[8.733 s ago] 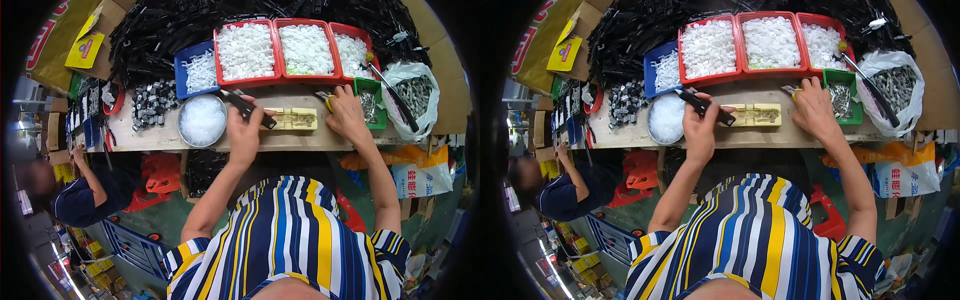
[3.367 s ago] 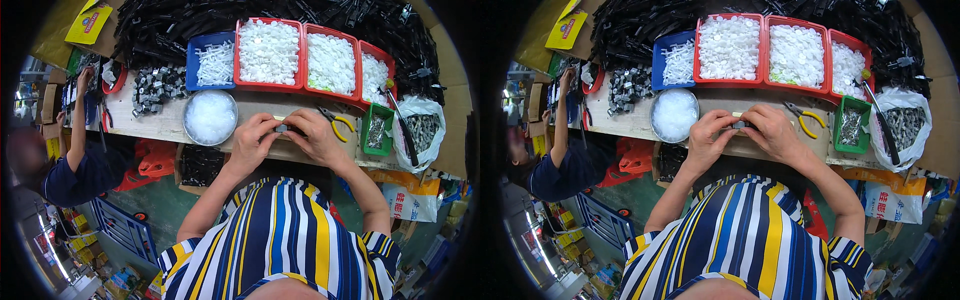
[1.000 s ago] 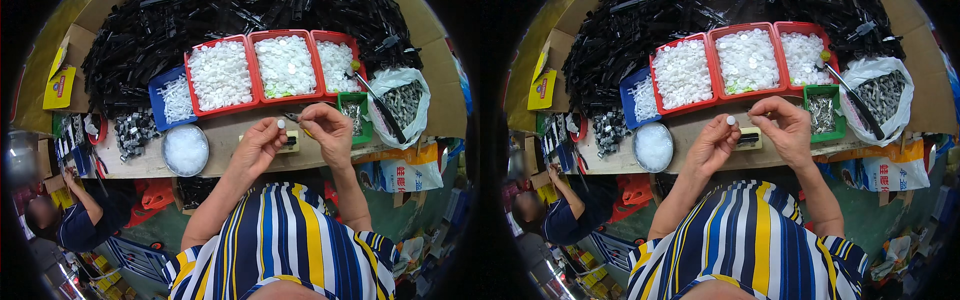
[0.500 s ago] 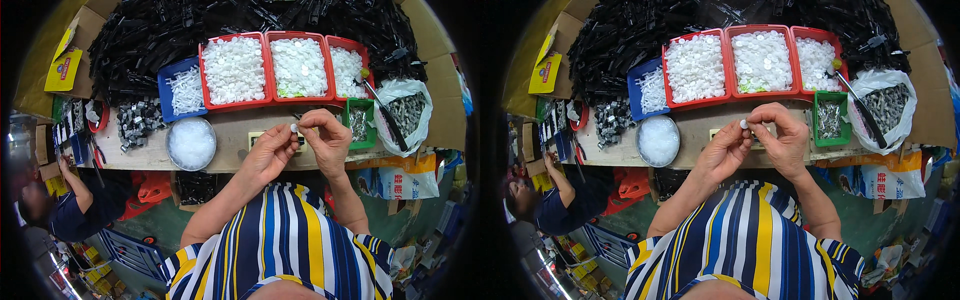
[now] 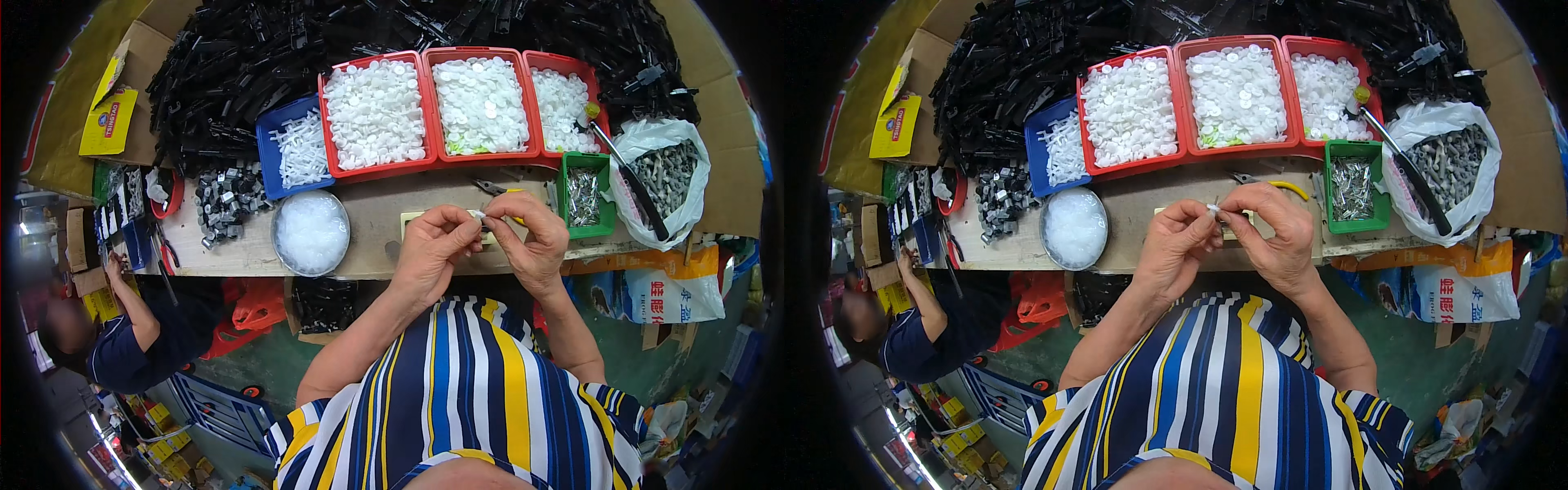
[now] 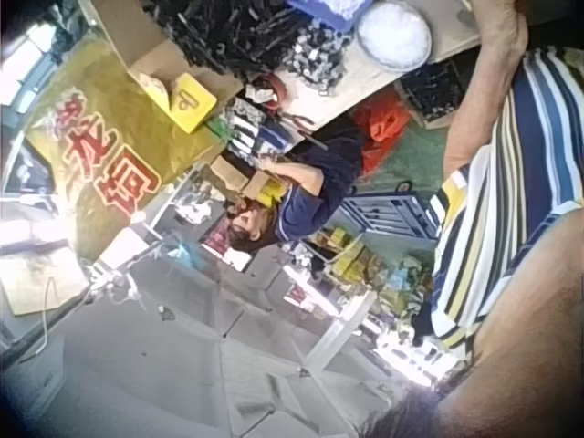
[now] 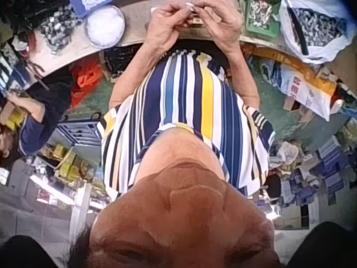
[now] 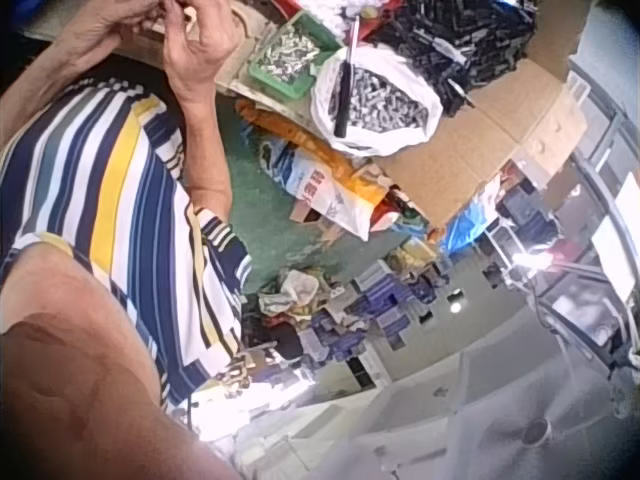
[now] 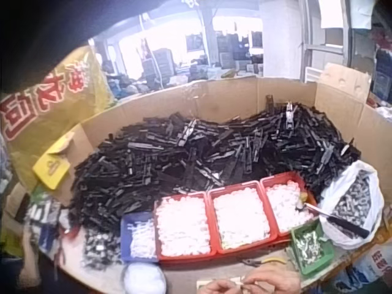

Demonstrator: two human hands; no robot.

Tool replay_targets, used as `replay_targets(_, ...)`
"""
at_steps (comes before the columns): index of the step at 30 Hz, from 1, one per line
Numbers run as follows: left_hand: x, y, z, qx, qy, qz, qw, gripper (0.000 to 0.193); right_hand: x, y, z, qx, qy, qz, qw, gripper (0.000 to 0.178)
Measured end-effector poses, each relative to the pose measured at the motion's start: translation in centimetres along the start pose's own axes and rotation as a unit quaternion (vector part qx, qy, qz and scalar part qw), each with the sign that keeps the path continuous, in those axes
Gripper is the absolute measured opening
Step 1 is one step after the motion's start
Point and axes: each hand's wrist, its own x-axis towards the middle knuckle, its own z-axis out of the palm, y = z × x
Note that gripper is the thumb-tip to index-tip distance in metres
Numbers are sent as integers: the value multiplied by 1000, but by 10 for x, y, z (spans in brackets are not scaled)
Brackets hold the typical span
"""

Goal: The person assembles small padlocks at a workbench. They pick up a metal lock body, insert a white plastic component, and use pliers to secure a metal pin. The completed locks are placed into a pile on the table. This process is repeated continuously throughout the clip.

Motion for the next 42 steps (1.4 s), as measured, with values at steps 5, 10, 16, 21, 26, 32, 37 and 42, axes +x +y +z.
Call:
replay_targets(5, -6, 15, 6, 233, -1, 167, 958, 27, 5, -5, 0, 36, -58, 23, 997, 11)
replay_targets(10, -13, 28, -3, 359, -31, 218, 907, 31, 7, -9, 9, 30, -76, 25, 996, 10)
replay_targets(16, -18, 35, -12, 509, 40, 276, 815, 38, 4, 8, 22, -9, -85, 11, 996, 11)
replay_targets(21, -23, 31, -41, 664, 49, 377, 644, 34, -1, 33, 35, -74, -106, -12, 992, 14)
replay_targets(26, -24, 19, -55, 705, 15, 382, 598, 31, -4, 43, 42, -109, -122, -36, 986, 15)
replay_targets(32, -25, 17, -52, 730, 4, 375, 571, 29, -3, 45, 43, -118, -139, -42, 982, 14)
replay_targets(37, -21, 16, -52, 732, -3, 377, 568, 25, -4, 44, 42, -124, -140, -26, 982, 15)
replay_targets(42, -18, 15, -52, 723, -4, 371, 582, 23, -5, 43, 32, -119, -114, -33, 986, 15)
